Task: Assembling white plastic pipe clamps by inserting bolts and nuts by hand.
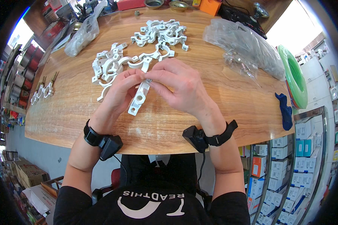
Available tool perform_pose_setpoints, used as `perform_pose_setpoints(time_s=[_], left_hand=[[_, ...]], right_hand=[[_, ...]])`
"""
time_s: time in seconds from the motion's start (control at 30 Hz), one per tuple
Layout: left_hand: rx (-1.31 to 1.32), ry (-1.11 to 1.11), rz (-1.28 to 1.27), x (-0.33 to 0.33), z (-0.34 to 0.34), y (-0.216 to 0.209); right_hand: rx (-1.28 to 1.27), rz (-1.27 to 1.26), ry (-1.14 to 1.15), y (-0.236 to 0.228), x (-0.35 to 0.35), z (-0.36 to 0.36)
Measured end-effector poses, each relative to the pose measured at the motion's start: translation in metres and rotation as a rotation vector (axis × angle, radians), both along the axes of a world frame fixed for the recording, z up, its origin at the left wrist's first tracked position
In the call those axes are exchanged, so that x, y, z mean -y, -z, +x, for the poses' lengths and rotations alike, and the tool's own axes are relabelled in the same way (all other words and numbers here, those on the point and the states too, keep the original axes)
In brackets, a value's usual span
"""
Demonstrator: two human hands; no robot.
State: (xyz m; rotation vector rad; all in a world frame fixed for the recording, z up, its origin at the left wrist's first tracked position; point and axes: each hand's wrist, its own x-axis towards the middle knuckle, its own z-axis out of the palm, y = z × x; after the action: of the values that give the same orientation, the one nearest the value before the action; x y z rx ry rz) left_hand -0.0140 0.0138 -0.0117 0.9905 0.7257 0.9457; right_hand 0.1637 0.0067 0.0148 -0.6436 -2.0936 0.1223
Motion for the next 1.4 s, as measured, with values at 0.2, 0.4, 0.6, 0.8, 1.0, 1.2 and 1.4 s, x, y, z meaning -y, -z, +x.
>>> perform_pose_setpoints(time_s=[0.2,0.4,0.6,0.8,1.0,1.2,1.4], left_hand=[[-0.005,-0.049,-0.011,0.0003,0.0027,0.0008],[0.027,-0.046,-0.003,-0.0003,0.0037,-0.0011],[0.010,-0.069,-0.001,-0.0003,0.0028,0.0014],[0.021,-0.057,0.009,-0.0005,0.0037,0.0005],[0.048,-0.068,0.006,-0.0002,0.0039,0.0005],[0.006,-0.058,0.019,-0.0020,0.0034,0.0033],[0.029,-0.068,0.025,-0.0016,0.0024,0.0019]], right_hand=[[0.009,-0.053,0.048,0.0021,-0.0003,0.0024],[0.028,0.042,0.027,0.0021,-0.0014,0.0010],[-0.008,0.005,0.052,-0.0002,-0.0004,-0.0007],[0.017,0.026,0.031,0.0034,-0.0023,-0.0001],[-0.021,0.020,0.053,-0.0023,0.0021,-0.0030],[0.063,0.004,0.062,0.0026,-0.0011,0.0032],[0.062,0.073,0.042,0.0012,-0.0019,-0.0003]])
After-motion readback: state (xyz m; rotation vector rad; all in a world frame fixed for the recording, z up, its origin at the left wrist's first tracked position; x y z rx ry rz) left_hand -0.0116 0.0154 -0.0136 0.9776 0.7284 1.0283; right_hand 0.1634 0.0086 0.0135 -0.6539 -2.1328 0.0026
